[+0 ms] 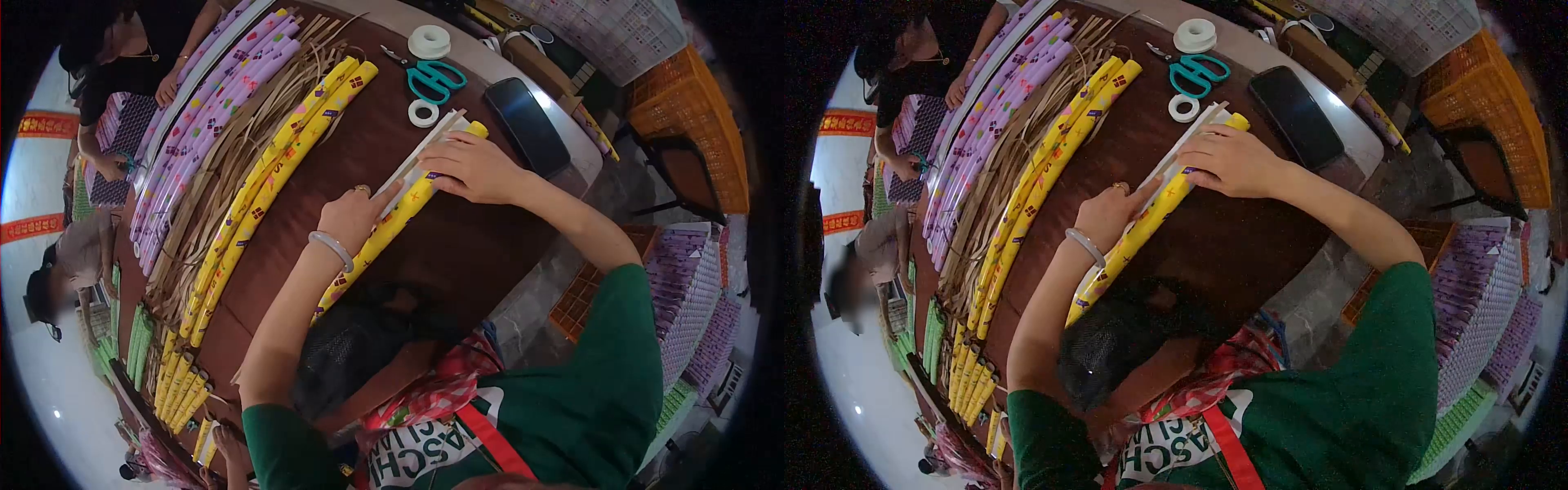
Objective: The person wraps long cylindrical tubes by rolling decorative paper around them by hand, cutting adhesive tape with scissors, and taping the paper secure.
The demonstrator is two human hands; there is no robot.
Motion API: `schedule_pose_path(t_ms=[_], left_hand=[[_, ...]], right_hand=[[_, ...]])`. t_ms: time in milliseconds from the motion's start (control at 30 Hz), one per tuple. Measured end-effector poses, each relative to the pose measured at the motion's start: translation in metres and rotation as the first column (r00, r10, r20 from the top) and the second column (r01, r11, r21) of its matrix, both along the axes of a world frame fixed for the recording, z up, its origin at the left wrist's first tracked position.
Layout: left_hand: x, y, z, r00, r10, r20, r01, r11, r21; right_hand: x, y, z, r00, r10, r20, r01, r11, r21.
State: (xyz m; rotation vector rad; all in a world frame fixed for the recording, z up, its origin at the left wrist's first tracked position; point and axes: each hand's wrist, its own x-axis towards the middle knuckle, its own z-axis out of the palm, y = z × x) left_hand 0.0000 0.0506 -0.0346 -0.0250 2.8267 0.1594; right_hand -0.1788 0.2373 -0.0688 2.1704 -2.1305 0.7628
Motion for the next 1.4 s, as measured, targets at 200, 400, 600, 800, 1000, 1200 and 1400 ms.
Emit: schedule_pose_path(t_ms=[200, 400, 600, 800, 1000, 1200, 1400], left_hand=[[0.001, -0.001, -0.003, 1.0, -0.005, -0.016, 0.005, 1.0, 0.014], [0.001, -0.001, -0.002, 1.0, -0.011, 0.002, 0.011, 1.0, 0.004], [0.0, 0.0, -0.001, 1.0, -0.021, -0.005, 0.021, 1.0, -0.014], [-0.002, 0.002, 0.006, 0.999, 0.011, 0.048, -0.012, 1.0, 0.013], [0.001, -0.001, -0.007, 1.0, -0.002, -0.011, 0.002, 1.0, 0.016], [0.002, 0.0, -0.009, 0.999, 0.007, -0.039, -0.006, 1.0, 0.023], [0.001, 0.002, -0.006, 1.0, -0.008, -0.029, 0.008, 1.0, -0.005]], right_hand=[[-0.022, 0.006, 0.002, 0.997, -0.027, -0.071, 0.029, 0.999, 0.024], [-0.045, 0.012, 0.01, 0.999, -0.031, 0.034, 0.027, 0.993, 0.115], [-0.074, 0.018, 0.014, 0.997, -0.078, -0.007, 0.078, 0.985, 0.156], [-0.072, 0.01, 0.023, 0.945, -0.07, -0.32, 0.085, 0.996, 0.032], [-0.074, 0.007, 0.028, 0.911, -0.323, -0.257, 0.285, 0.943, -0.173], [-0.07, -0.018, 0.036, 0.998, -0.054, -0.041, 0.057, 0.996, 0.065], [-0.058, -0.039, 0.037, 0.954, 0.203, -0.221, -0.176, 0.975, 0.14]])
